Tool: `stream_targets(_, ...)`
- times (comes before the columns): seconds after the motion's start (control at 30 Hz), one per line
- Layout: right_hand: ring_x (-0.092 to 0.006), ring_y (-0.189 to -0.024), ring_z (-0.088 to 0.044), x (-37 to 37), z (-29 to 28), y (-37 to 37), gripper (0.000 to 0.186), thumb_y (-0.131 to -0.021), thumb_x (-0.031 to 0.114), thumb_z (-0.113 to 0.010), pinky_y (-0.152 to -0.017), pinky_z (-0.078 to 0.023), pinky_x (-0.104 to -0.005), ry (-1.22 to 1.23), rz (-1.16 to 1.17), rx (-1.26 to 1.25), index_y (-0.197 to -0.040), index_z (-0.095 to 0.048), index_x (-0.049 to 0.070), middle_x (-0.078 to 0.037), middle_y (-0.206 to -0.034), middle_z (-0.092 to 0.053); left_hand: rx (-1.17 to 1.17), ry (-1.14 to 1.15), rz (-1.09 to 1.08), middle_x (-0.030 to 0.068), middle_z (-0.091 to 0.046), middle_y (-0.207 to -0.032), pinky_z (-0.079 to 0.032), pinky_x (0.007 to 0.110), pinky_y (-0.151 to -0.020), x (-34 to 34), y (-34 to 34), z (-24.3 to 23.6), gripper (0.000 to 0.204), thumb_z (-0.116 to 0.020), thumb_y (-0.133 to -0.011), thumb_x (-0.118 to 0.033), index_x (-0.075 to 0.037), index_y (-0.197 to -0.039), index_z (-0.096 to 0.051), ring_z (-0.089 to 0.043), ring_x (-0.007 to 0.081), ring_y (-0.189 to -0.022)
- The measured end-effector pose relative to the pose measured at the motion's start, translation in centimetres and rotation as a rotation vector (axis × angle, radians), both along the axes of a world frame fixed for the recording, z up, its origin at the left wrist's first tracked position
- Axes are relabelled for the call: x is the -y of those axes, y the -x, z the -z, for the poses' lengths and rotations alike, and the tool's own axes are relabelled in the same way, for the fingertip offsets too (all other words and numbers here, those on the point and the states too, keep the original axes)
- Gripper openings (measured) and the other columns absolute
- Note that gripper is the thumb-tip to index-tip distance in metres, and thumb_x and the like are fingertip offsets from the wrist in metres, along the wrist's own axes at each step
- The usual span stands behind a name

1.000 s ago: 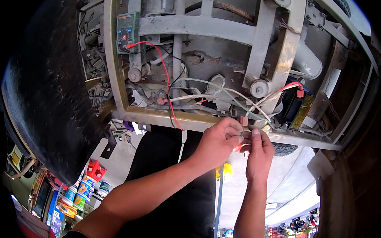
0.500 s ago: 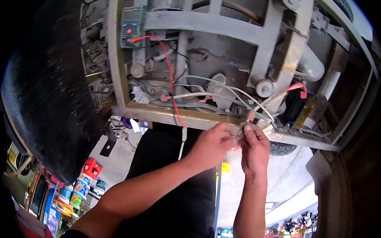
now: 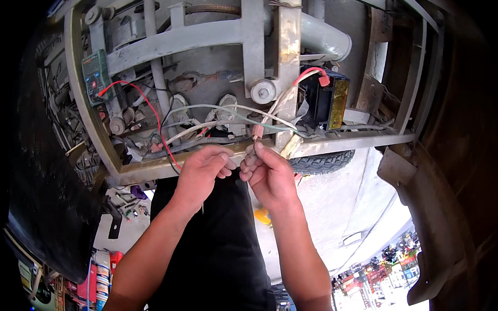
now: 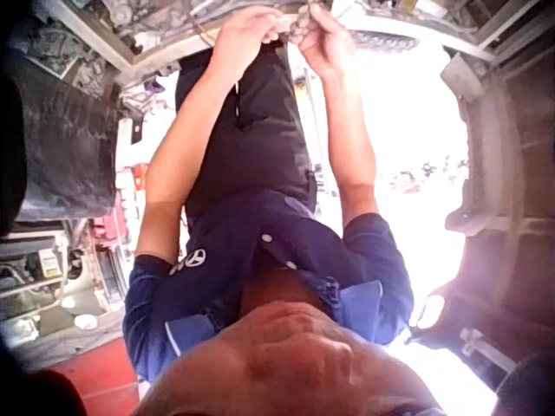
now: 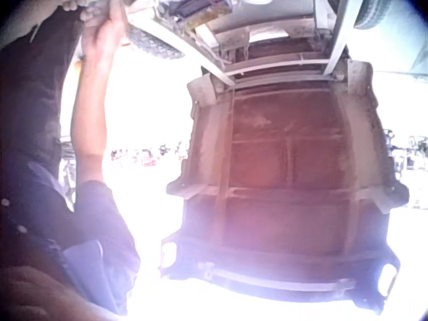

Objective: The person works on a white scooter, using a hammer to adjust the front wheel area. They then move to a three-wheeled vehicle frame, where they manipulate electrical wires and use a power drill to secure connections near the battery.

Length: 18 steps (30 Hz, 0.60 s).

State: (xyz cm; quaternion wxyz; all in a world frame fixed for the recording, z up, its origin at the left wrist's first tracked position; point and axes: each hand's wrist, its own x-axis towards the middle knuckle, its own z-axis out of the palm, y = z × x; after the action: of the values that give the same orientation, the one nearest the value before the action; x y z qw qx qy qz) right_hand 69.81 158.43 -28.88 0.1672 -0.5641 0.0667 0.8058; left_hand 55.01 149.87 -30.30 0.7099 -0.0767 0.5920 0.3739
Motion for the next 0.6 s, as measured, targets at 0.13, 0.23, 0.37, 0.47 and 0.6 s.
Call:
stream_targets(0.13,-0.0183,-0.067,-0.054,-0.3,0.1,0.9,0.018,-0.098,0.023,-0.056,-0.060,-0.042,-0.0319,0.017,0.026,0.011,-0.090,-0.056,0.006,-0.004,-0.072,-0.055,-0.016,-0.009,0.018,0.0063,-0.067,-0.090,-0.048,0.026,-0.075,-0.7,0.5,-0.4,0.019,-0.057,-0.096,-0.012,0.001,-0.107,-0.064,-0.060,0.0119,-0.079)
stream_targets(0.23,-0.0173,-0.067,-0.054,-0.4,0.3,0.8,0.017,-0.098,0.022,-0.056,-0.060,-0.041,-0.0313,0.020,0.040,-0.037,-0.090,-0.056,0.007,-0.003,-0.072,-0.055,-0.028,-0.050,0.004,0.0053,-0.066,-0.089,-0.047,0.025,-0.074,-1.6,0.7,-0.7,0.016,-0.060,-0.094,-0.010,0.001,-0.106,-0.063,-0.059,0.0105,-0.079)
stream_targets(0.37,-0.0145,-0.064,-0.055,-0.5,0.0,1.4,0.016,-0.097,0.021,-0.056,-0.056,-0.042,-0.0290,0.006,0.024,0.037,-0.090,-0.058,0.007,-0.002,-0.072,-0.057,-0.077,-0.246,0.036,0.0048,-0.066,-0.088,-0.048,0.025,-0.072,-2.6,0.5,-1.1,0.018,-0.065,-0.090,-0.005,0.000,-0.108,-0.062,-0.060,0.0100,-0.078)
stream_targets(0.47,-0.0107,-0.059,-0.054,-0.5,0.1,2.4,0.015,-0.096,0.019,-0.059,-0.051,-0.041,-0.0252,-0.062,-0.056,0.153,-0.088,-0.059,0.007,-0.001,-0.072,-0.057,-0.463,-0.298,0.440,0.0132,-0.066,-0.084,-0.051,0.035,-0.072,-4.7,0.7,-2.3,0.019,-0.067,-0.085,-0.012,-0.002,-0.101,-0.063,-0.066,0.0268,-0.078)
stream_targets(0.6,-0.0089,-0.056,-0.050,-0.6,-0.1,2.7,0.019,-0.096,0.021,-0.060,-0.051,-0.040,-0.0235,-0.122,-0.196,0.168,-0.086,-0.061,0.006,0.000,-0.067,-0.056,-0.668,-0.393,0.599,0.0166,-0.067,-0.084,-0.051,0.041,-0.072,-5.3,2.2,-1.1,0.013,-0.061,-0.088,-0.015,-0.003,-0.090,-0.065,-0.065,0.0355,-0.081)
